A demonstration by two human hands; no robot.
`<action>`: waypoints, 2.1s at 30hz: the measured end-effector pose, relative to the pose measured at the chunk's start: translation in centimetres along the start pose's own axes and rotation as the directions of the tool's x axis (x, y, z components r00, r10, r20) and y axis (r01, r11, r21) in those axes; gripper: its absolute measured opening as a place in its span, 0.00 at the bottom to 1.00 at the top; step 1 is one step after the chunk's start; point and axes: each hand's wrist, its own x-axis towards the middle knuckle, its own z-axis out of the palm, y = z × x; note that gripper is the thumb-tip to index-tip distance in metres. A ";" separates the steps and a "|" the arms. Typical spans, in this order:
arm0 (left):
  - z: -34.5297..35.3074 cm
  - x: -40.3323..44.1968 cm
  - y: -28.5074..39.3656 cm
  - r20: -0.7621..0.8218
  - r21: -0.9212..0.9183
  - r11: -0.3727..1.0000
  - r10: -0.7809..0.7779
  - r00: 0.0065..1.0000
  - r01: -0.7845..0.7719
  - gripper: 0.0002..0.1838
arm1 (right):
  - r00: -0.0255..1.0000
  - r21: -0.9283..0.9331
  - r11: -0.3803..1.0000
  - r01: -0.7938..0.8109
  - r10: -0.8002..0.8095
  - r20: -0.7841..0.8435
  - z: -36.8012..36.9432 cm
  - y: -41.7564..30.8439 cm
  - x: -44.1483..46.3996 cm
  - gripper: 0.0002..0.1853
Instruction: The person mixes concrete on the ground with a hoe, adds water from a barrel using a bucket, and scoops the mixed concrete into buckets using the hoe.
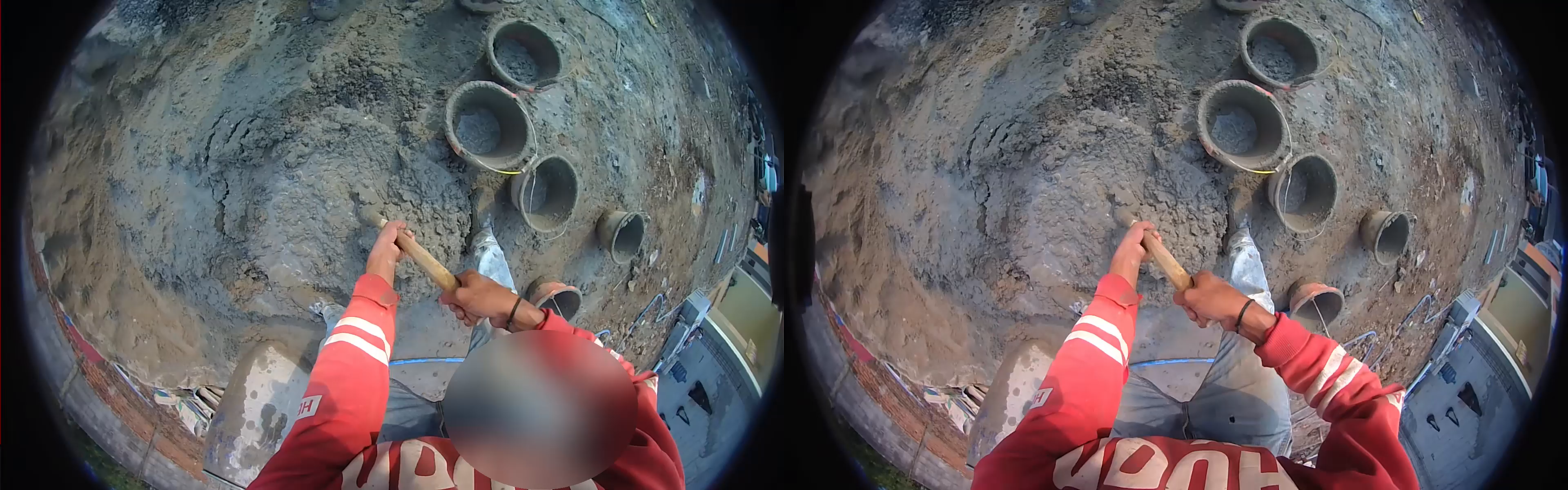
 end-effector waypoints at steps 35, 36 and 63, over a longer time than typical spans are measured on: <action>4.1 6.0 -5.0 0.014 0.836 0.465 0.514 0.858 -0.292 0.09 | 0.866 -0.048 0.996 0.070 -0.085 -0.493 9.1 15.8 7.8 0.18; 2.4 6.6 -6.3 -0.003 0.789 0.549 0.453 0.891 -0.276 0.07 | 0.867 -0.069 0.996 0.060 -0.086 -0.491 9.7 16.5 7.7 0.18; 27.0 -7.5 -7.4 0.203 -0.125 0.881 0.473 0.857 -0.456 0.07 | 0.744 -0.704 0.677 0.214 -0.580 -0.331 -26.5 25.3 -0.5 0.17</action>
